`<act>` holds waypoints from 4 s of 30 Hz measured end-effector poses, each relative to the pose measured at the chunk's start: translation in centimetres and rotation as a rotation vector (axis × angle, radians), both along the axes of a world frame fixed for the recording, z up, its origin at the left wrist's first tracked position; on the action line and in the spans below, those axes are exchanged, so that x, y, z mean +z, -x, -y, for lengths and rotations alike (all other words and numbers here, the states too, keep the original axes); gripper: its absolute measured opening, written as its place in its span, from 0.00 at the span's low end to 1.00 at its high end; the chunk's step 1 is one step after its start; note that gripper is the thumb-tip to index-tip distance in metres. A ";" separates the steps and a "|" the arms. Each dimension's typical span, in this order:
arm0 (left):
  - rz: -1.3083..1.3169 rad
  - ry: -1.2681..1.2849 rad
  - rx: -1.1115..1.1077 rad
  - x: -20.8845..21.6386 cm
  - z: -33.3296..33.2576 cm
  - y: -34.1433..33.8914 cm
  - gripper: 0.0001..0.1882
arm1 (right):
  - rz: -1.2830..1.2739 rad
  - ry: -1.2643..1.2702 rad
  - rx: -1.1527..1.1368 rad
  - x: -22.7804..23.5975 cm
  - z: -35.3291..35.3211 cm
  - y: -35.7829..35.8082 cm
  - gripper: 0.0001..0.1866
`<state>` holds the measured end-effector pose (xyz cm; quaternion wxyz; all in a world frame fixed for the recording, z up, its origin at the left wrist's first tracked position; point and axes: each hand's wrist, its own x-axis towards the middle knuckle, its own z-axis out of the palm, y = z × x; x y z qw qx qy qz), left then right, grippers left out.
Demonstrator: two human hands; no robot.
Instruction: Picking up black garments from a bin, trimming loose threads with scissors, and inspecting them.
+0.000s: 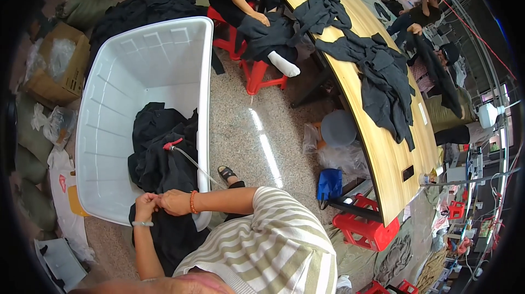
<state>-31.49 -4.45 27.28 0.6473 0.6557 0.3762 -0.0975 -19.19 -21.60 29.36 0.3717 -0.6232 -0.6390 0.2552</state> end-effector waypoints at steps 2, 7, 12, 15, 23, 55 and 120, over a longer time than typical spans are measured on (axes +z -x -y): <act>0.134 0.041 0.099 0.3 2.3 2.0 0.01 | 0.030 -0.042 -0.064 0.4 -0.1 0.8 0.09; 0.230 0.179 0.352 -3.1 3.5 7.4 0.05 | 0.052 0.027 -0.107 1.0 0.0 2.8 0.09; 0.249 0.257 0.441 0.3 5.4 6.1 0.06 | 0.056 0.080 -0.112 0.7 0.7 2.8 0.10; 0.224 0.290 0.425 -0.1 5.3 6.5 0.06 | 0.071 0.067 -0.071 0.2 0.7 3.2 0.10; 0.261 0.363 0.329 2.1 6.7 6.8 0.11 | 0.125 0.019 -0.016 -1.3 1.3 3.3 0.11; 0.134 -0.497 -0.206 6.2 7.4 11.7 0.06 | 0.071 0.177 0.161 0.3 3.1 3.9 0.12; 0.226 -0.610 -0.251 2.6 9.2 8.4 0.08 | -0.183 0.168 0.176 -1.3 2.8 2.5 0.09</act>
